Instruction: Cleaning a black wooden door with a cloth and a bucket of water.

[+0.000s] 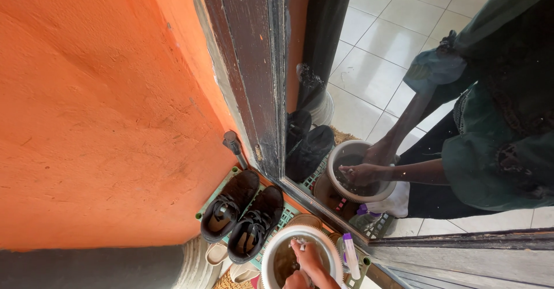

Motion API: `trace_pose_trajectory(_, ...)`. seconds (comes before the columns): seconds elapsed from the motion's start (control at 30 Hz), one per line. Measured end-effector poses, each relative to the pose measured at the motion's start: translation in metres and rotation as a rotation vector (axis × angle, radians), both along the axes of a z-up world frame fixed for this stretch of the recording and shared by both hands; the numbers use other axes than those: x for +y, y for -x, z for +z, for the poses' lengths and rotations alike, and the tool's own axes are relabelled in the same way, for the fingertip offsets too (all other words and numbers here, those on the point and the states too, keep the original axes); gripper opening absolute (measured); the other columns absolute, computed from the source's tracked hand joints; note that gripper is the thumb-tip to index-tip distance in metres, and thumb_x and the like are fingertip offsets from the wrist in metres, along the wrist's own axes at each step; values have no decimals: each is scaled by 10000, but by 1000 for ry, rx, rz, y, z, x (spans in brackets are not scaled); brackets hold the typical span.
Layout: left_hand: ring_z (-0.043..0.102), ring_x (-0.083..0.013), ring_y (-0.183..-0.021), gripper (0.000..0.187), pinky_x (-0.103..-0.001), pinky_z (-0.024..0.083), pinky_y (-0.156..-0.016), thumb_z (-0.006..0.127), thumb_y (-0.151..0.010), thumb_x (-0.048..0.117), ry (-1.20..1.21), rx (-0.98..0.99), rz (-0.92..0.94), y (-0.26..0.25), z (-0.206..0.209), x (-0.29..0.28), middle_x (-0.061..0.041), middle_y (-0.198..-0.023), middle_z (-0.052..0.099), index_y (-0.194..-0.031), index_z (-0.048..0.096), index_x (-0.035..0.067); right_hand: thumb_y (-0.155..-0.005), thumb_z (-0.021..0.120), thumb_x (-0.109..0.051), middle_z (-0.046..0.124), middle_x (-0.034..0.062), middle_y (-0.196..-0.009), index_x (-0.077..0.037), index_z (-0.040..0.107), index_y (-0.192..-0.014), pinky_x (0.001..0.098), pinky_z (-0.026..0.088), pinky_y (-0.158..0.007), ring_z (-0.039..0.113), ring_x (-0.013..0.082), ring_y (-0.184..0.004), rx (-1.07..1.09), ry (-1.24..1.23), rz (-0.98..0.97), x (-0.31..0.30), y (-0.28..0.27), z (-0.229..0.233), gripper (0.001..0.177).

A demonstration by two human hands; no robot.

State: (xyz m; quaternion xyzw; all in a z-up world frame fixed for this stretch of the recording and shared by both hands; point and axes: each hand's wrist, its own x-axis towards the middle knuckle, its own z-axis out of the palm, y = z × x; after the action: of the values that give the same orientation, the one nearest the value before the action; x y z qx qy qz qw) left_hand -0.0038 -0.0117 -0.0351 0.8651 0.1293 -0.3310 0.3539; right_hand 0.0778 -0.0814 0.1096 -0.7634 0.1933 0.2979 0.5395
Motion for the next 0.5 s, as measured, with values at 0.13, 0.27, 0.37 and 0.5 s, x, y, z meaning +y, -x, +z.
trace_pose_trajectory(0.13, 763, -284, -937, 468, -430, 584, -846, 613, -958, 529, -303, -16, 59, 7, -7, -25, -162, -966, 746, -1029, 662, 69, -1003, 575, -457, 531, -3, -556, -81, 590, -677, 369, 432, -536, 512, 134, -508, 32, 199, 67, 0, 0, 4, 497)
trace_pose_trajectory(0.27, 710, -360, -1025, 549, -481, 574, -883, 704, -863, 417, -161, -1, -282, -4, -6, 9, -241, -1161, 627, -1260, 570, 63, -1006, 593, -475, 612, 67, -659, -32, 621, -748, 334, 488, -630, 584, 145, -610, -54, 3, 128, -18, 2, -27, 513)
trace_pose_trajectory(0.37, 616, -295, -1275, 953, -378, 469, -1126, 938, -698, 476, 204, 83, 16, -6, 7, 36, -207, -1329, 609, -1339, 439, -23, -954, 642, -447, 660, 115, -946, -82, 662, -990, 312, 535, -734, 633, 164, -833, -219, -178, 305, -37, 5, -41, 367)
trace_pose_trajectory(0.5, 516, -294, -1393, 855, -388, 408, -1158, 893, -813, 387, 186, 4, 75, -9, 4, 49, -167, -1424, 530, -1423, 393, 57, -812, 825, -352, 545, 200, -1323, -49, 416, -1413, 445, 471, -958, 551, 326, -1194, -600, 191, 367, -52, 21, -28, 787)
